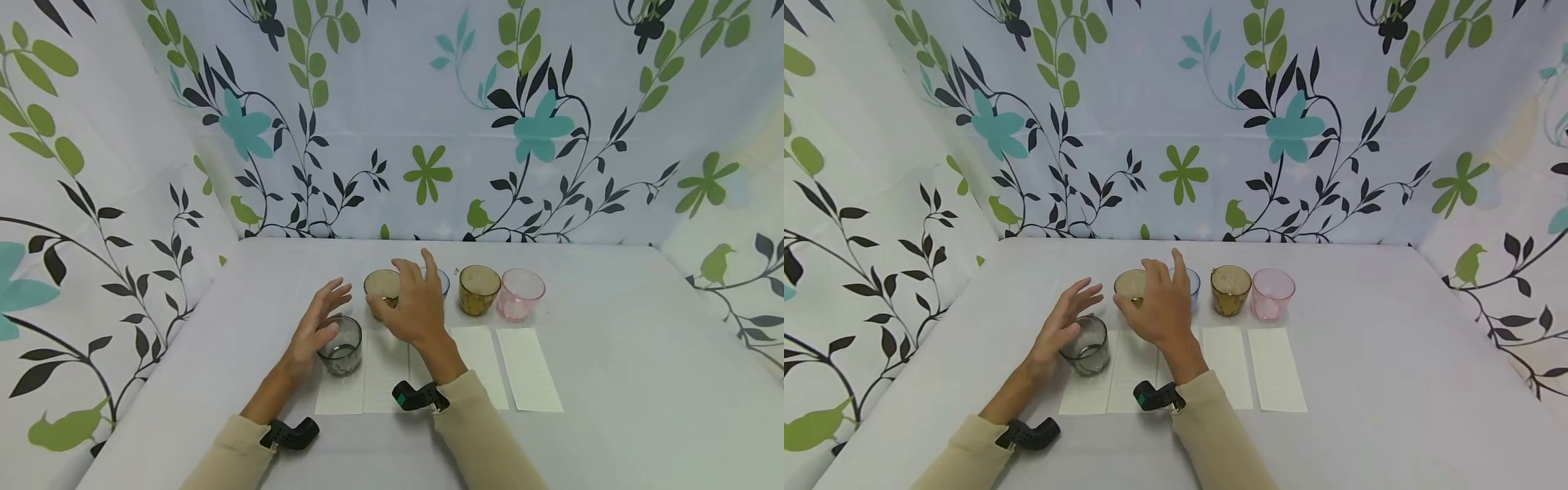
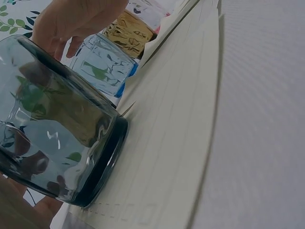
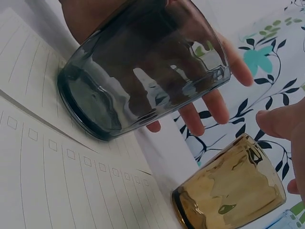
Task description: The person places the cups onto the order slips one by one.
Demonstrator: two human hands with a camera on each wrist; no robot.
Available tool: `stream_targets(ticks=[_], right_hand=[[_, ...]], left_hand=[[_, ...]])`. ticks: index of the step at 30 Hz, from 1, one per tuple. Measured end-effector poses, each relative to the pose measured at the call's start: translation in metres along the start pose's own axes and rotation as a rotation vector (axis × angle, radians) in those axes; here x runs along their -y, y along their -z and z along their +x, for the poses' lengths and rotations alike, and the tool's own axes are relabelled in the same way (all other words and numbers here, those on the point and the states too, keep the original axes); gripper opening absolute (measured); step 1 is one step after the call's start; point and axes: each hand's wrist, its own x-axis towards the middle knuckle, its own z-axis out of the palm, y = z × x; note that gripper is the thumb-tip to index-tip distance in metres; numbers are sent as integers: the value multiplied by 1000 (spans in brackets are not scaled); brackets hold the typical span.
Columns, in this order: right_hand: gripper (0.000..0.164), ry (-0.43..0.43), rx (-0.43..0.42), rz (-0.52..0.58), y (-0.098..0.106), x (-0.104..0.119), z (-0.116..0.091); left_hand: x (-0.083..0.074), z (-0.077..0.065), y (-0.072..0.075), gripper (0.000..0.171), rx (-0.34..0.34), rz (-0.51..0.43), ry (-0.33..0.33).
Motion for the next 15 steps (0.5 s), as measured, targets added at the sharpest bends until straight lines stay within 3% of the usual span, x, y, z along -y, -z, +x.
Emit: stream_targets(ticks=[15], right_hand=[[88,-139,174,-187,-5,3,-1]], left_hand=[[0,3,1,66,-13,-68,-21]])
